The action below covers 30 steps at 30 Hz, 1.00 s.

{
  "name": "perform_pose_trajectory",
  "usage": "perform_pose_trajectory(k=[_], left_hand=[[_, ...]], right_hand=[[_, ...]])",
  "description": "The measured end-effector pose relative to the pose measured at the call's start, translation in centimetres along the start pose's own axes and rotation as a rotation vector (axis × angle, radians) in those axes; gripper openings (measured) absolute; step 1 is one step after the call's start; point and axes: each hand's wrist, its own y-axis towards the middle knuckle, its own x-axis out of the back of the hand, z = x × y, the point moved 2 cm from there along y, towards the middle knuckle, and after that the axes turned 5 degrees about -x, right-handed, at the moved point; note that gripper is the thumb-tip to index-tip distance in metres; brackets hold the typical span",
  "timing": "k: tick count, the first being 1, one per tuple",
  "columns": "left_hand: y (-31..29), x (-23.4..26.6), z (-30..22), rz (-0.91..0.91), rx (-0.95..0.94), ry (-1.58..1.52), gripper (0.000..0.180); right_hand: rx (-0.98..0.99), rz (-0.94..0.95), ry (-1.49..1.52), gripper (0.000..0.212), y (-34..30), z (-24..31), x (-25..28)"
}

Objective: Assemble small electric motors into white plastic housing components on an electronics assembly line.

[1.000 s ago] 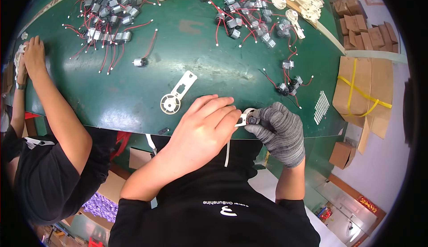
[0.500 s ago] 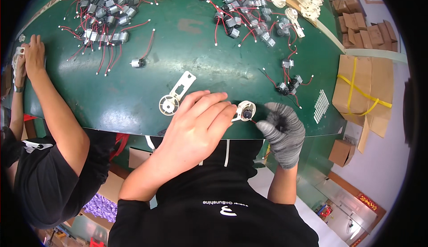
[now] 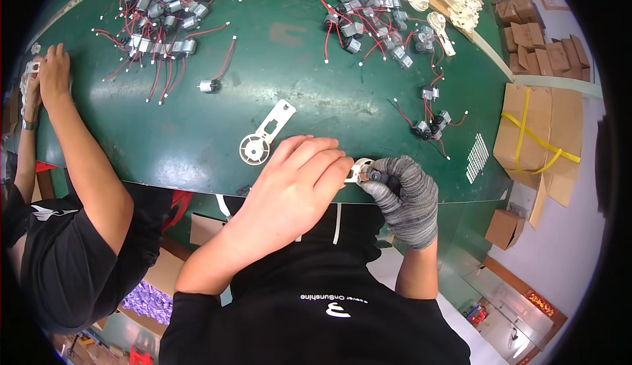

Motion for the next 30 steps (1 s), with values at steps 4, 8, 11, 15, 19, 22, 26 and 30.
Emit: perform_pose_trajectory(k=[4,8,11,15,19,22,26,30], left_hand=[[0.0,0.2,0.0,0.002,0.0,0.008,0.038],[-0.1,0.1,-0.1,-0.023,-0.015,0.069,0.036],[-0.1,0.0,-0.1,-0.02,-0.018,0.074,0.036],[-0.4,-0.1,-0.1,-0.006,-0.006,0.099,0.036],[-0.4,0.1,-0.2,-0.016,0.0,0.082,0.036],[-0.3,0.2,-0.4,-0.055,-0.026,0.044,0.037],[0.1,0.2,-0.9,-0.029,-0.047,-0.04,0.037],[0.1,0.4,-1.0,-0.042,-0.045,-0.002,0.037]], right_hand=[[-0.021,-0.055,0.075,0.022,-0.4,-0.3,-1.1],[-0.023,-0.098,-0.011,0.022,-0.5,0.7,-1.3],[0.075,-0.129,-0.078,0.026,-0.2,0.3,-1.3],[-0.059,-0.103,0.01,0.037,-0.1,0.2,-0.9],[-0.297,-0.158,0.291,0.051,-0.6,-1.2,0.1],[-0.312,0.078,0.496,0.065,-0.5,-1.2,0.2],[-0.313,0.138,0.554,0.046,-0.4,-0.8,-0.9],[-0.362,0.218,0.665,0.038,-0.5,-1.1,-0.6]])
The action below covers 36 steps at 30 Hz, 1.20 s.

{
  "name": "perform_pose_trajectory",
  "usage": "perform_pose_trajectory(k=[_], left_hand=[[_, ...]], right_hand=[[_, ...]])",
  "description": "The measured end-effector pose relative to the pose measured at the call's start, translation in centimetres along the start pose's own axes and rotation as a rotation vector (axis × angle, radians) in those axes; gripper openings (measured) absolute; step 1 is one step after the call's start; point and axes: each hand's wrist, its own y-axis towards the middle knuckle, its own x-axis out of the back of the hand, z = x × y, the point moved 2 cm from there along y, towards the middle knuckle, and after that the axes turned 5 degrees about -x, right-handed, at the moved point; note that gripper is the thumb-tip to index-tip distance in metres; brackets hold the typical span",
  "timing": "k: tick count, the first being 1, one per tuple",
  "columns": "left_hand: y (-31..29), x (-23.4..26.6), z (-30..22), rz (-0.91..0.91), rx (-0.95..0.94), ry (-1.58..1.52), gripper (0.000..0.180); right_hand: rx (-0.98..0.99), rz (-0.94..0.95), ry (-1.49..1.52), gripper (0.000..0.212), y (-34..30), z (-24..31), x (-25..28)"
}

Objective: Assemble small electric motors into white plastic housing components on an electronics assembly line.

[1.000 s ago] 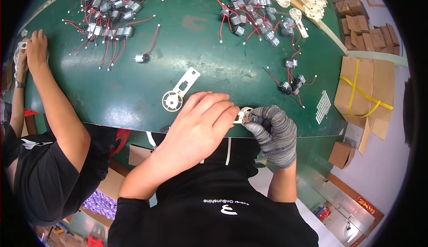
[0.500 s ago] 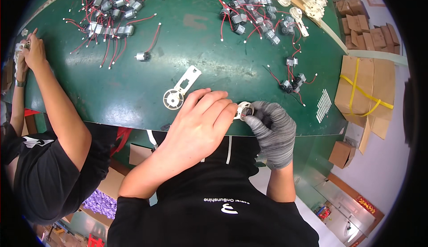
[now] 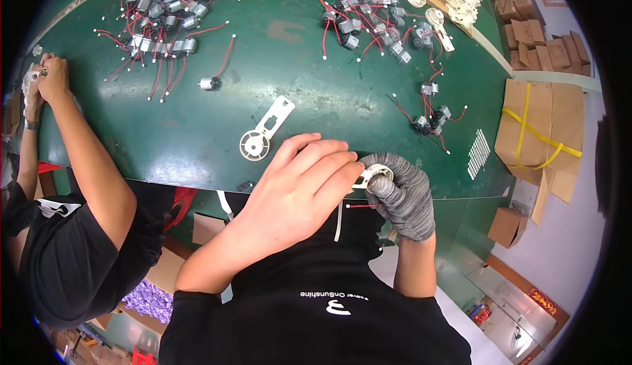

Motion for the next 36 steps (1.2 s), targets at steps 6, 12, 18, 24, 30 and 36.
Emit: perform_pose_trajectory(k=[6,12,18,24,30,36], left_hand=[[-0.1,-0.2,0.4,-0.003,-0.028,0.038,0.038],[0.2,0.1,0.2,-0.003,-0.018,0.037,0.038],[0.3,-0.5,-0.1,0.024,-0.022,0.076,0.037],[0.6,-0.7,-0.7,0.053,-0.042,0.113,0.032],[0.7,-1.1,-0.6,0.065,-0.036,0.111,0.031],[0.7,-1.1,-0.4,0.082,-0.017,0.111,0.033]], right_hand=[[-0.018,-0.133,-0.129,0.032,0.0,0.5,-1.0],[-0.103,-0.065,-0.122,0.043,-0.1,1.1,0.7],[0.039,-0.138,-0.31,0.035,0.0,0.7,0.3],[0.181,-0.208,-0.524,0.031,0.0,1.0,0.1],[0.107,-0.187,-0.551,0.033,0.1,0.8,0.2],[0.242,-0.187,-0.657,0.043,-0.3,0.9,0.3]])
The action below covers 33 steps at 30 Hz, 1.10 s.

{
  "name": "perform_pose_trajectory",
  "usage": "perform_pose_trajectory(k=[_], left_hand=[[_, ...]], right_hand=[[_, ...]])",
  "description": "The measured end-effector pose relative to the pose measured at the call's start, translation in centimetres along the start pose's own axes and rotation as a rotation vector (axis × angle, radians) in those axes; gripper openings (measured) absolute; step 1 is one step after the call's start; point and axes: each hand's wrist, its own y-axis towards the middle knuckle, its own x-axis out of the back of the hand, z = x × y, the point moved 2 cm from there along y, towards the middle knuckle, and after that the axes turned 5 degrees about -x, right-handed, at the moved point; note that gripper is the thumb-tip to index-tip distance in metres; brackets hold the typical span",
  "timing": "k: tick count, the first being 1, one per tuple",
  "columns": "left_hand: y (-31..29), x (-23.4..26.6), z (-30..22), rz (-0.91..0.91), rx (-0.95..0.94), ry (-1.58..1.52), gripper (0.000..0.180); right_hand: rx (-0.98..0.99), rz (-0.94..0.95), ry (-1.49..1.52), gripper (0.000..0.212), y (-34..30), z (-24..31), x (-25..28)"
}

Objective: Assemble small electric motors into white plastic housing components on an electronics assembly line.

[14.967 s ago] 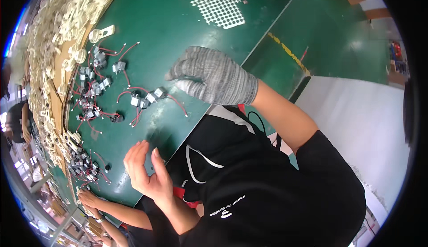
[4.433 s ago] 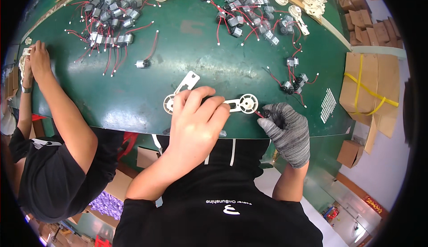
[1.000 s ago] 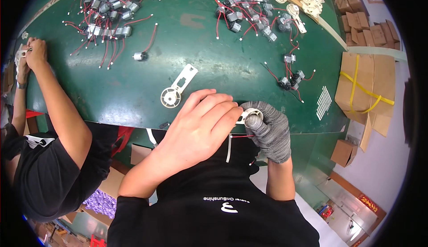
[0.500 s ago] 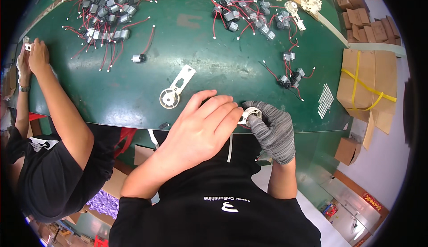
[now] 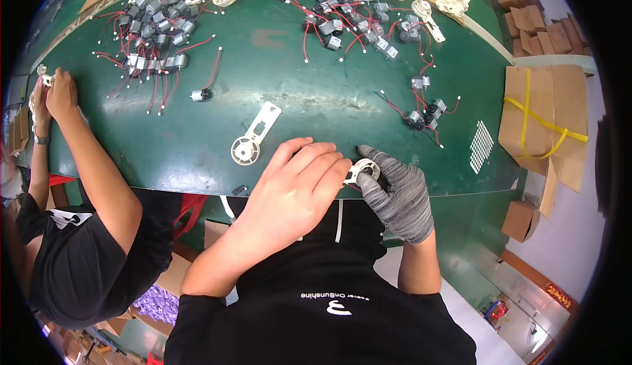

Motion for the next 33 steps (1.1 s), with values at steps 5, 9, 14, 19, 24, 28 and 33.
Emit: perform_pose_trajectory(k=[5,9,14,19,24,28,33], left_hand=[[0.1,0.2,-0.1,0.021,-0.018,0.009,0.033],[0.4,0.5,-1.0,0.018,-0.048,0.039,0.034],[0.8,1.3,-0.9,0.103,-0.028,0.009,0.039],[3.1,4.5,2.7,0.025,-0.044,0.215,0.036],[7.3,9.5,5.3,-0.526,0.235,0.624,0.089],[6.4,6.5,2.0,-0.217,0.078,0.202,0.047],[3.6,1.8,-2.4,-0.032,0.102,-0.124,0.039]], right_hand=[[0.054,-0.03,-0.041,0.042,0.3,-0.4,-0.4],[0.112,-0.111,-0.013,0.034,0.2,-0.5,-0.6],[0.05,-0.065,0.101,0.04,-0.3,-1.4,0.0],[0.046,-0.033,0.251,0.04,-0.6,-2.6,0.3],[-0.119,-0.079,0.513,0.039,-0.8,-3.5,0.4],[-0.096,-0.17,0.67,0.049,-0.6,-3.1,0.7],[-0.12,-0.127,0.736,0.043,0.3,-2.9,0.6]])
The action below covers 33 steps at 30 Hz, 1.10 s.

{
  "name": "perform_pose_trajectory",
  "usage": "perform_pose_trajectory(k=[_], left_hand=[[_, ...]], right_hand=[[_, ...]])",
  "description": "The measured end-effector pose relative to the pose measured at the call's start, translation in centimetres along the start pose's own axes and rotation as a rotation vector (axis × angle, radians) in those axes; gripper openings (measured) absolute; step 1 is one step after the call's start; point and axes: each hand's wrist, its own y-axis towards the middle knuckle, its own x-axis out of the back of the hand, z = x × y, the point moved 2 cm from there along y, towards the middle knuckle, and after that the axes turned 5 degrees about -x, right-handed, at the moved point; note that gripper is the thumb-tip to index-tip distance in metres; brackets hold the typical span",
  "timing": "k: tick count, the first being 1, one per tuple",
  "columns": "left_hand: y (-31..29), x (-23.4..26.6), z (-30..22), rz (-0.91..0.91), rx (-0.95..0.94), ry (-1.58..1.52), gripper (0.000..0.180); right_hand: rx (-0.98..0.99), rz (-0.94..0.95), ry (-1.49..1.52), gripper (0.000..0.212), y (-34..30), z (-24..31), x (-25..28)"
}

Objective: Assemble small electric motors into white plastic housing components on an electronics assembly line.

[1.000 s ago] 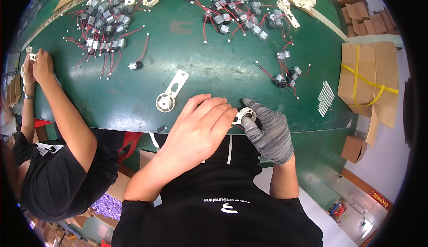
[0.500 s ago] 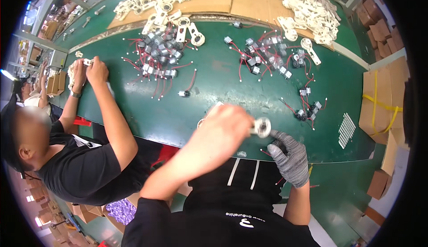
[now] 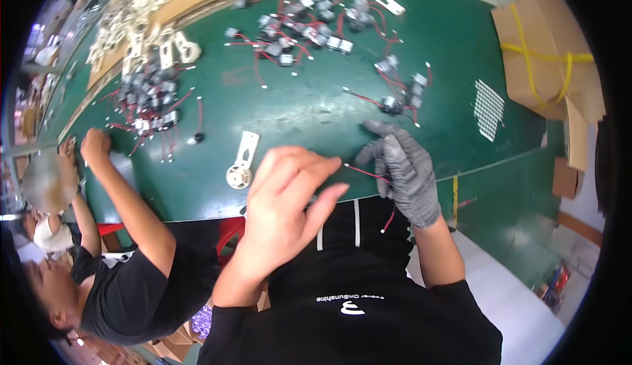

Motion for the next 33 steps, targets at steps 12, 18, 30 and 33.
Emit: perform_pose_trajectory(k=[12,18,30,33], left_hand=[[-0.4,-4.2,1.0,0.047,-0.048,0.024,0.025],[0.4,-2.8,1.1,-0.108,-0.123,0.141,0.025],[-1.5,1.0,2.4,-0.104,0.057,0.303,0.036],[-2.5,2.9,3.7,-0.091,0.3,0.46,0.054]], right_hand=[[-0.074,0.06,0.053,0.043,-0.4,0.0,1.2],[0.123,0.215,-0.264,0.032,-0.1,-0.3,1.4],[-0.103,0.198,-0.122,0.044,-0.9,-1.6,1.5],[-0.087,0.124,-0.114,0.043,-1.0,-1.7,1.2]])
